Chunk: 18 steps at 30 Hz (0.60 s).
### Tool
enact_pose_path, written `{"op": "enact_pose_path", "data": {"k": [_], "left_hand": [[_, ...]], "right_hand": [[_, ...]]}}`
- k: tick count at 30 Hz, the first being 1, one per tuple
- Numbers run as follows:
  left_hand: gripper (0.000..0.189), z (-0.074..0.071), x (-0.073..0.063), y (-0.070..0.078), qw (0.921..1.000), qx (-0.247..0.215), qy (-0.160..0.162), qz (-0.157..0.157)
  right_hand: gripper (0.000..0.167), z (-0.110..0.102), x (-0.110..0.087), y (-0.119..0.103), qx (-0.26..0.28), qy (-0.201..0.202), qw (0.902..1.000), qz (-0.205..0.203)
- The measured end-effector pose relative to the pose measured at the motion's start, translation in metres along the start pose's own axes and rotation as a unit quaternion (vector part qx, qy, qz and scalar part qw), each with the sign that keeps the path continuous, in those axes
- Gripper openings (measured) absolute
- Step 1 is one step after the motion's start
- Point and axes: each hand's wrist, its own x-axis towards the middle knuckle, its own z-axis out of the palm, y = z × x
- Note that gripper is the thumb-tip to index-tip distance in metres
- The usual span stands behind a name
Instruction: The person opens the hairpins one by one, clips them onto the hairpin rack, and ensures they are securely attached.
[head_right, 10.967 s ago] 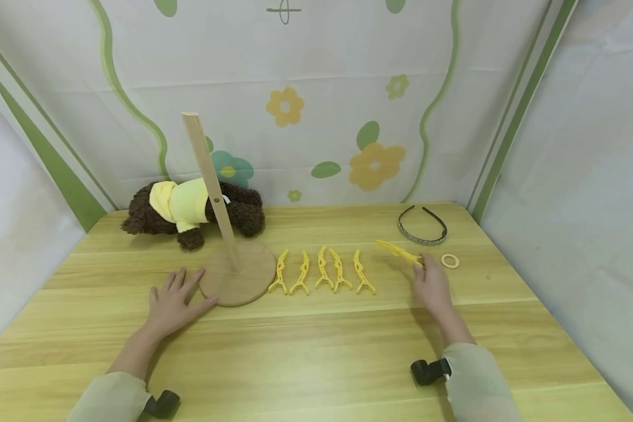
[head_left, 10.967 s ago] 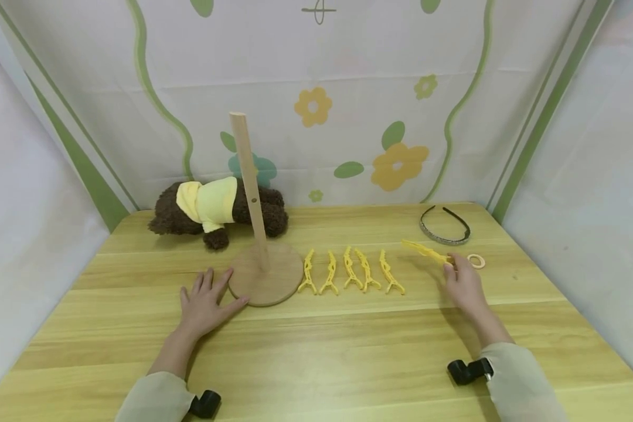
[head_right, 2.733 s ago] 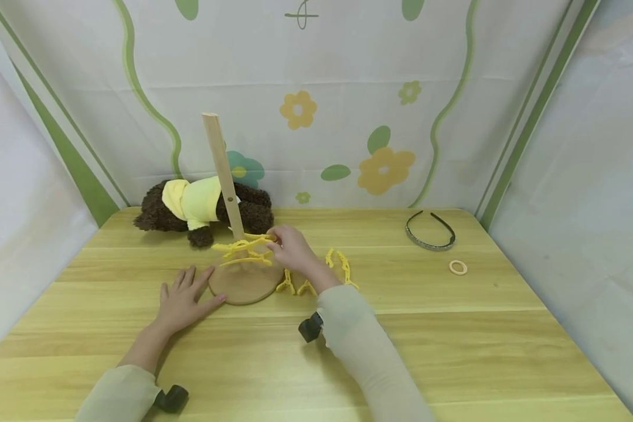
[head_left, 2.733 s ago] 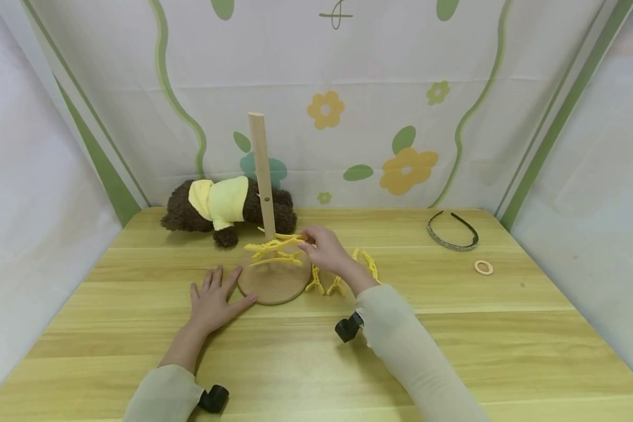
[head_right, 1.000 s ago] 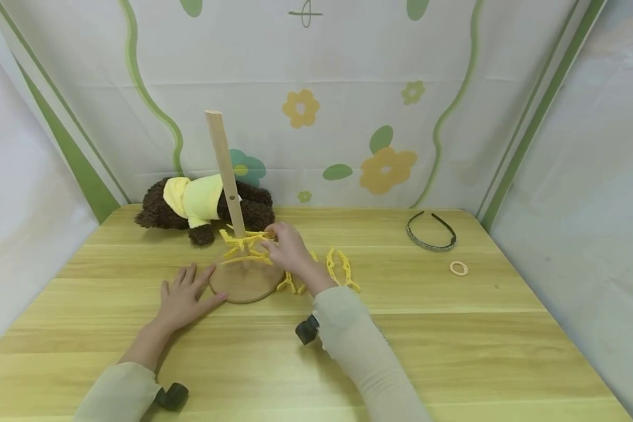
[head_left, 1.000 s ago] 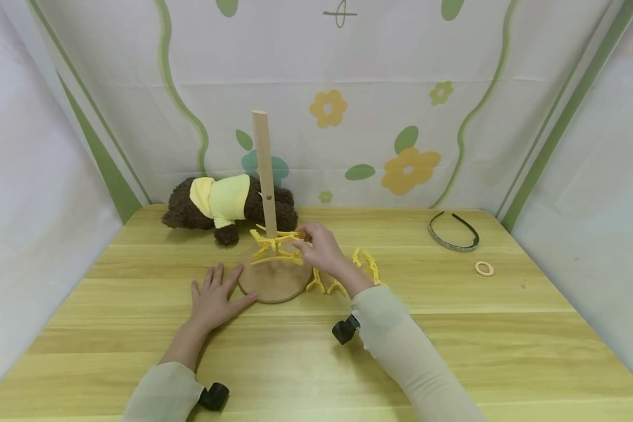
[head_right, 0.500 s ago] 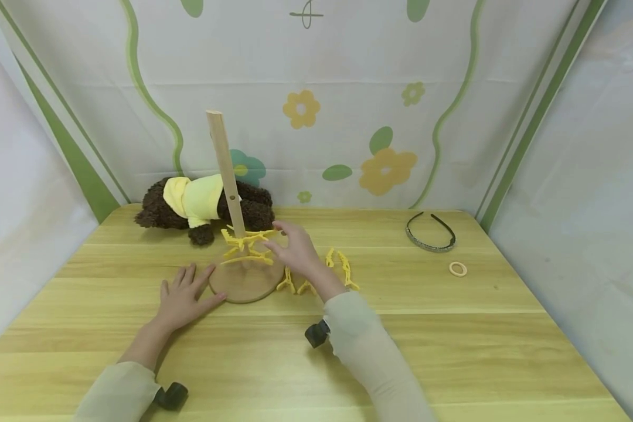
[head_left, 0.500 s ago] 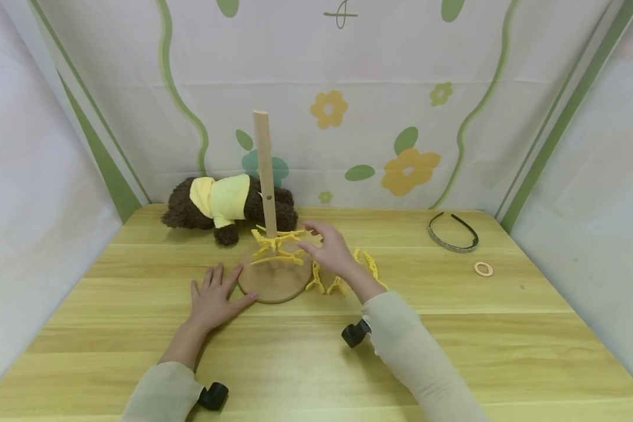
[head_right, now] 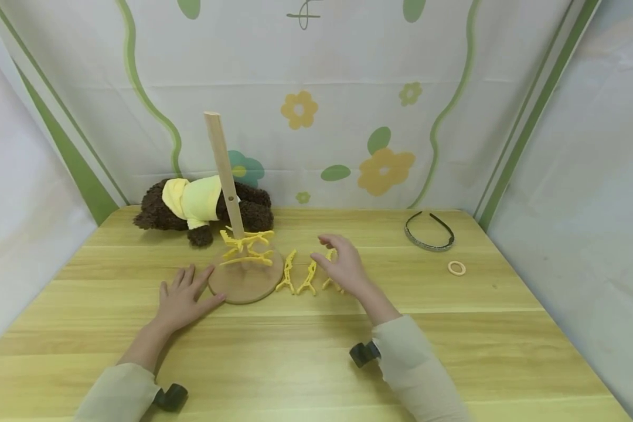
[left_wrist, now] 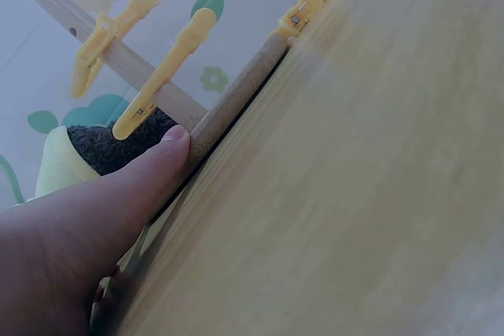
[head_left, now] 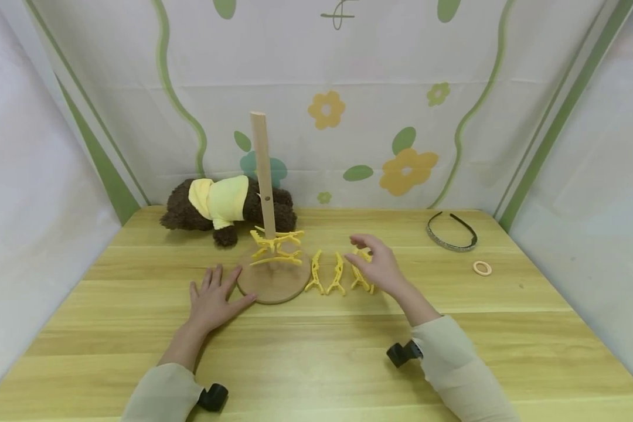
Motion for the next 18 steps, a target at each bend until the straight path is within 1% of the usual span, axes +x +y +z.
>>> {"op": "enact_pose_path", "data": {"k": [4, 9, 14, 18], "left_hand": [[0.082, 0.001, 0.000, 0.000, 1.0000, -0.002, 0.000, 0.001], [0.082, 0.000, 0.000, 0.000, 1.0000, -0.004, 0.001, 0.000], [0.082, 0.000, 0.000, 0.000, 1.0000, -0.005, 0.002, 0.002], [0.082, 0.001, 0.000, -0.002, 1.0000, -0.003, 0.003, 0.003]], "right_hand": [[0.044, -0.013, -0.016, 0.014, -0.007, 0.004, 0.9998, 0.020], [0.045, -0.023, -0.035, 0.036, -0.002, -0.003, 0.9986, 0.054], [0.040, -0.026, -0.049, 0.053, 0.000, 0.002, 0.9965, 0.084], [0.032, -0.022, -0.055, 0.065, -0.004, 0.004, 0.9941, 0.109]]}}
